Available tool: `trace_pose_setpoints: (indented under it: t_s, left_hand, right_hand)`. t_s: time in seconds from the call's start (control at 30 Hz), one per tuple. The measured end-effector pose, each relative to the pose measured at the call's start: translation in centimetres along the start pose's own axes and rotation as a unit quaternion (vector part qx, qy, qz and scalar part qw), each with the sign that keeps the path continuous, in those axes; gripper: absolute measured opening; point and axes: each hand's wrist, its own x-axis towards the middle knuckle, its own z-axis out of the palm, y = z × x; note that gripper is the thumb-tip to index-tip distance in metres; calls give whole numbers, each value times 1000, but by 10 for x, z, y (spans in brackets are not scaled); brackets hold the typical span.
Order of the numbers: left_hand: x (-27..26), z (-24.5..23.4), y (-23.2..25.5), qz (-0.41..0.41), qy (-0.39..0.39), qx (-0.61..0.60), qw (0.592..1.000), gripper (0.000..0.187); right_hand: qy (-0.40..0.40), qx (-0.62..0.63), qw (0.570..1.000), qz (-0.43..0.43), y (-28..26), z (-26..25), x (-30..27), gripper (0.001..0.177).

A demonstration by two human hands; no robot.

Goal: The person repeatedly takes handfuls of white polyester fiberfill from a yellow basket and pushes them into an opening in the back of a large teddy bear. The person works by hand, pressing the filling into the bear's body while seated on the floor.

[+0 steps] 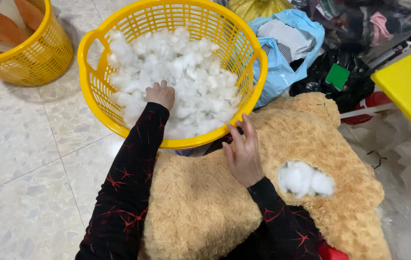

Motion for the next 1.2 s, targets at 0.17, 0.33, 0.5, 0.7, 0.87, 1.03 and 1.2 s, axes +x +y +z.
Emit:
trace_pose_setpoints:
  t_s: [0.17,0.33,0.5,0.7,0.87,1.03,1.2]
  left_hand:
    - [-1,-17,-17,-8,55,-82,995,21]
    - [-22,-127,-37,85,8,-273,958,22]
    - [-58,-203,-16,155,-149,-548,808,15]
    - [-80,-214,74,341,-264,-637,639,17]
    - [-104,-208,157,326,-266,-656,627,25]
    - [-130,-203,216,217,-467,-671,534,48]
    - [-144,-180,285,367,-421,-580,593,52]
  right_hand:
    - [20,24,999,16,2,-4,-7,50]
    - [39,31,999,12,1,-7,-7,50]
    - [45,118,989,69,-3,-16,2,53]
    - [98,544,812,186,10,-44,14,65]
    - [166,595,745,252,30,-75,-10,46]
    - [204,433,843,245,59,-104,-43,27]
    - [202,321,879,287,97,-146,-104,16]
